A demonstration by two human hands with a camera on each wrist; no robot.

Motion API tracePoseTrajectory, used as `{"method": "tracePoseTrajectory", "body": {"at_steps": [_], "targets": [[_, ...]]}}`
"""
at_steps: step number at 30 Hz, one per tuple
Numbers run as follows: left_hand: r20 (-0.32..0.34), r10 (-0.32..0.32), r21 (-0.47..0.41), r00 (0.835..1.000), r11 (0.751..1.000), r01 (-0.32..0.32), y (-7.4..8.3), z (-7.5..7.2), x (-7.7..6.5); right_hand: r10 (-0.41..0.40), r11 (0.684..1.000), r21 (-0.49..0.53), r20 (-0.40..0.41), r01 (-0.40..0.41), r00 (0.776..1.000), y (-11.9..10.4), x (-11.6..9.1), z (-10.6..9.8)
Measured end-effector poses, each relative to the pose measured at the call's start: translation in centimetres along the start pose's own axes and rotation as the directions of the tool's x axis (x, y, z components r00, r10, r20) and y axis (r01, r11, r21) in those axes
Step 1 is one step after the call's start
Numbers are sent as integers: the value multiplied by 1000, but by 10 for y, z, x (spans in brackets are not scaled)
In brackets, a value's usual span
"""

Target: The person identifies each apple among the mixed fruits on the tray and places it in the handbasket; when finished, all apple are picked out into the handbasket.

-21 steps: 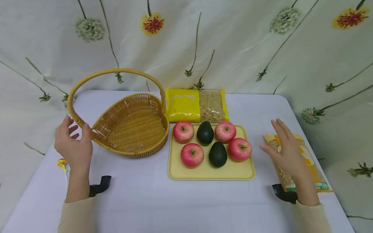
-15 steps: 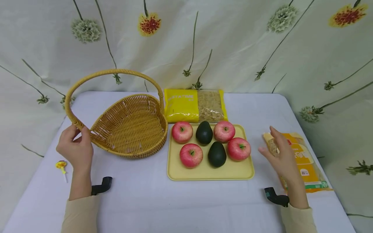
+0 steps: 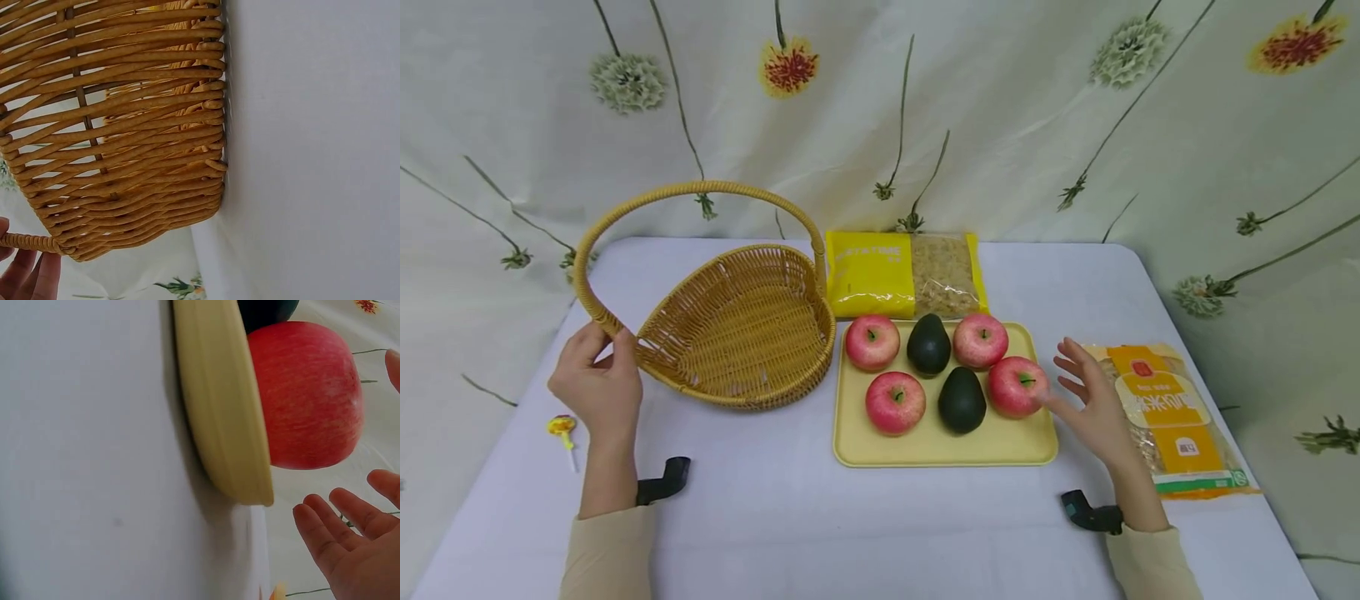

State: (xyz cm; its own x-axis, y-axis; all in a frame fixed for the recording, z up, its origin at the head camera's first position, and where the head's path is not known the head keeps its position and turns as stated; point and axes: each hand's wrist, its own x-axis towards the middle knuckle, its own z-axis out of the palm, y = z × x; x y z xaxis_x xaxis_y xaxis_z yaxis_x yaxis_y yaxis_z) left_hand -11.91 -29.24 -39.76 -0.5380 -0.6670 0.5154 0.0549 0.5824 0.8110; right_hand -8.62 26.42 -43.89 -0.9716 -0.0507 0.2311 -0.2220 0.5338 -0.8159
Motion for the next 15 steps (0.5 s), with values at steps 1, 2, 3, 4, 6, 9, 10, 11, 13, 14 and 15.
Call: {"method": "tracePoseTrajectory", "body": {"at_steps": [1,2,3,4,6,9,10,11,13,14,15], "targets": [[-2,-4,4,1000,1000,4,0,1,0,4,1000,7,5,-4,1000,0,-1,1],[-3,-5,8,1000,1000,5,-1,1,0,6,1000,9,7,-6,1000,-1,-1,3],[-4,-9,11,1000,1000,9,-1,2,0,4,1000,6,13,-4,1000,0,-2,4],[-6,-14,13,1000,1000,14,-2,2,0,3,1000,8,19,-3,1000,0,-2,5],[-8,-21,19,1000,1000,22,-2,3,1,9,1000,19,36,-10,999,0,-3,7],[-8,-28,21,1000,999,28,-2,3,1,47,999,21,62,-49,997,0,-3,10],[-7,-26,19,1000,999,26,-2,3,1,69,997,18,70,-70,995,-1,-3,11],[-4,-24,16,1000,1000,24,-1,2,1,86,996,12,78,-88,993,-1,-2,12],[3,-23,10,1000,1000,23,1,1,1,109,994,1,89,-110,990,-2,-3,14],[6,-23,6,1000,1000,23,2,0,0,118,993,1,94,-118,989,-2,-3,15],[8,-22,4,1000,1000,22,3,0,0,122,992,2,97,-123,988,-2,-2,16]]}}
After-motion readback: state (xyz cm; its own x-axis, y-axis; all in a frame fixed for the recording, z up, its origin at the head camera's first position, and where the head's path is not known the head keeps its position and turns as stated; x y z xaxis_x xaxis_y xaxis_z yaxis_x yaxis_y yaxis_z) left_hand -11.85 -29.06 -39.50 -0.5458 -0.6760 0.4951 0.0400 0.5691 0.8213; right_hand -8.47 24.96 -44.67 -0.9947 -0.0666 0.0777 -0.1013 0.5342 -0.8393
